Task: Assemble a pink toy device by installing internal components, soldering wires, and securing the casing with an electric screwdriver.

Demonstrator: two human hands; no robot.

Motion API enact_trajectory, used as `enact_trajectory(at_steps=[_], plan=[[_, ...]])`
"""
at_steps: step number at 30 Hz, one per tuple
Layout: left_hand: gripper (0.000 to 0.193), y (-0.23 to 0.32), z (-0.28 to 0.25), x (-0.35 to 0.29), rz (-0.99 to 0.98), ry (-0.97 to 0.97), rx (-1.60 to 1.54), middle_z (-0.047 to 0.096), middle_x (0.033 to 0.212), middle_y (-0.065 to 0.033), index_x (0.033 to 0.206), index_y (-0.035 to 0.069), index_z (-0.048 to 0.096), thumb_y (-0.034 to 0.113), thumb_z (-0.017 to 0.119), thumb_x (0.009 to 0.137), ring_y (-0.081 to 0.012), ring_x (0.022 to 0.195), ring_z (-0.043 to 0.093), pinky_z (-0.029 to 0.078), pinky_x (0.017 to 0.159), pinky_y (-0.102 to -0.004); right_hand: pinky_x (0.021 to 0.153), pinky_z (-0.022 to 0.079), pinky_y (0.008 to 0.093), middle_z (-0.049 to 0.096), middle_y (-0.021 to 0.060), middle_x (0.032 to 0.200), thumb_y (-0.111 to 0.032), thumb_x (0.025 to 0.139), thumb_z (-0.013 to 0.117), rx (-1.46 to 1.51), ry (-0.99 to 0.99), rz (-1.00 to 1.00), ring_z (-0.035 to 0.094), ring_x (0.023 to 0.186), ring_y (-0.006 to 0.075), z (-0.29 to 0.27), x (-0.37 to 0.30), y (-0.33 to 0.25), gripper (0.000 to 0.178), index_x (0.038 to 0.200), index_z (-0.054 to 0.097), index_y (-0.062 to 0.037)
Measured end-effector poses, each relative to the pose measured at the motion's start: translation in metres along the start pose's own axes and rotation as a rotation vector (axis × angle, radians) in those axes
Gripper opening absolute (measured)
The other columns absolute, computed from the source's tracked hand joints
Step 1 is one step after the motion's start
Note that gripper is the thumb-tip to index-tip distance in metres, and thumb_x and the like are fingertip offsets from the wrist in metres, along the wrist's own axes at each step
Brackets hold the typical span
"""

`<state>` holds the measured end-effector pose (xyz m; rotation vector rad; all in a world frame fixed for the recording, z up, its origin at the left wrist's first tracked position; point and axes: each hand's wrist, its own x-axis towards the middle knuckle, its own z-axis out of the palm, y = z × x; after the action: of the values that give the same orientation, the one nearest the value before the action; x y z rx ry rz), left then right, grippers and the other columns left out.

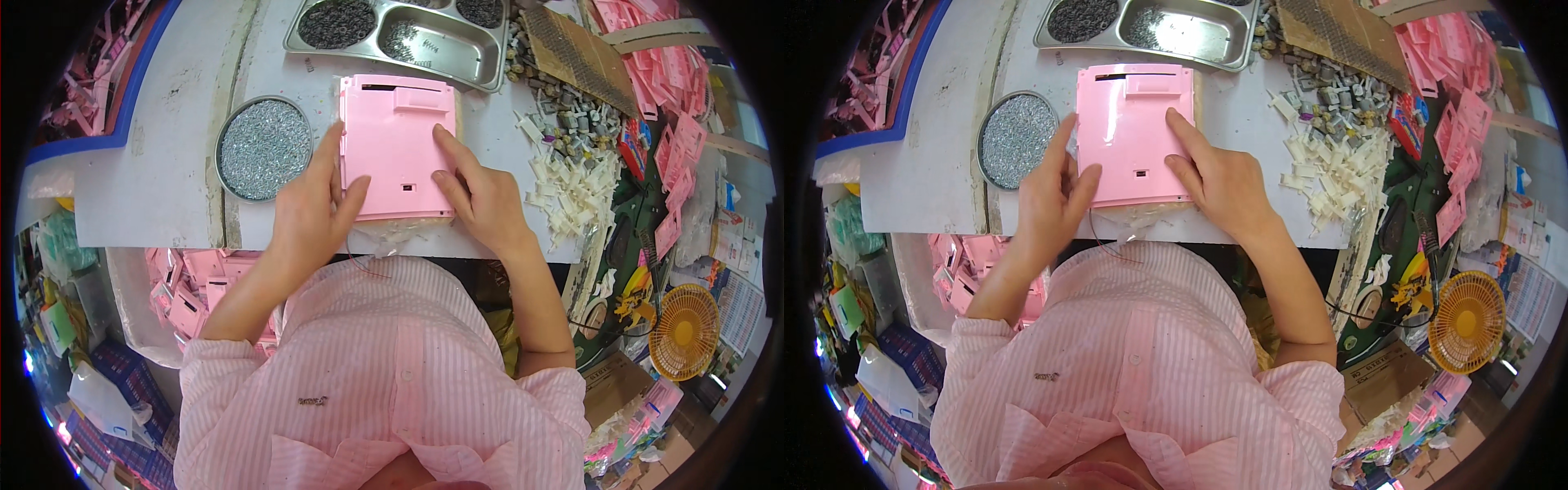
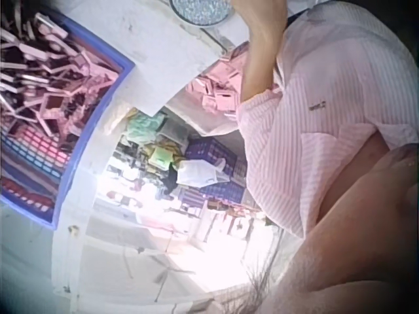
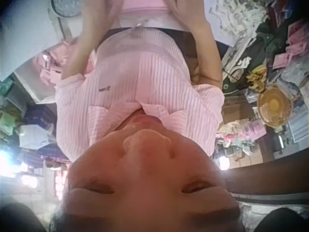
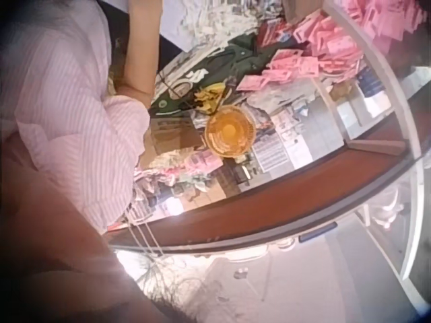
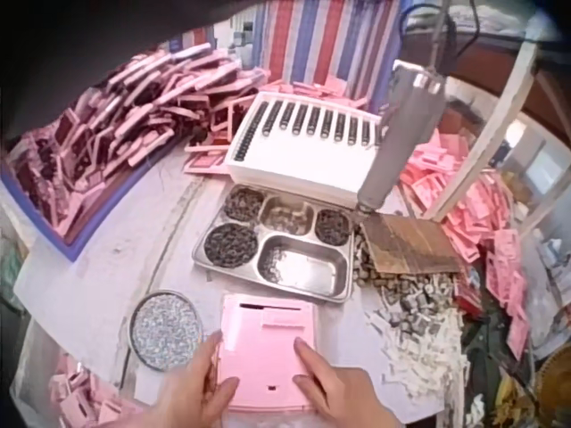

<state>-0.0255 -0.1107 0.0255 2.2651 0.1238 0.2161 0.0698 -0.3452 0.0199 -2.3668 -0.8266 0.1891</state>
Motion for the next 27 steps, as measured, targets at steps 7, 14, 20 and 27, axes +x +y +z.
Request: enact_trajectory(at_steps=[7,14,20,27], plan=[[0.054,-0.012,0.001,-0.016,-0.119,-0.056,-0.014,0.051,0.058,-0.0056,0.138,0.001,0.056,0.019,0.073,0.090,-0.0205,0.049,0.052,0.044,0.052,-0.0343,0.058,0.049,0.0432,0.062,0.0173,0.064,-0.028,0.095,0.065,-0.366,-0.194,0.031,0.064,0.060,0.0339,-0.016,0.016,-0.032,0.055,0.148,0.051,-0.0182],[0.020,-0.043,-0.059,0.026,-0.037,0.026,0.110,0.056,0.068,-0.0073,0.102,0.003,0.074,0.011,0.075,0.084,-0.0190,0.068,0.057,0.048,0.068,-0.0341,0.062,0.047,0.0260,0.073,0.0015,0.081,-0.019,0.089,0.075,0.295,0.070,0.120,0.058,0.066,0.0079,-0.069,0.052,0.024,0.031,0.119,0.074,-0.0100],[0.010,-0.069,-0.058,0.039,0.156,0.064,0.371,0.063,0.087,-0.0132,0.086,0.002,0.068,0.012,0.071,0.085,-0.0343,0.087,0.061,0.048,0.078,-0.0441,0.096,0.049,0.0380,0.065,0.0131,0.113,-0.013,0.099,0.061,0.853,0.588,-0.291,0.061,0.111,0.0226,-0.117,0.170,0.016,0.036,0.128,0.053,0.0067],[0.016,-0.087,-0.057,0.047,0.156,0.183,0.585,0.061,0.078,-0.0123,0.082,0.002,0.061,0.014,0.065,0.092,-0.0341,0.083,0.061,0.047,0.075,-0.0438,0.096,0.050,0.0441,0.066,0.0164,0.112,-0.014,0.097,0.063,0.718,0.089,-0.170,0.062,0.115,0.0303,-0.130,0.167,-0.002,0.041,0.129,0.051,0.0084]])
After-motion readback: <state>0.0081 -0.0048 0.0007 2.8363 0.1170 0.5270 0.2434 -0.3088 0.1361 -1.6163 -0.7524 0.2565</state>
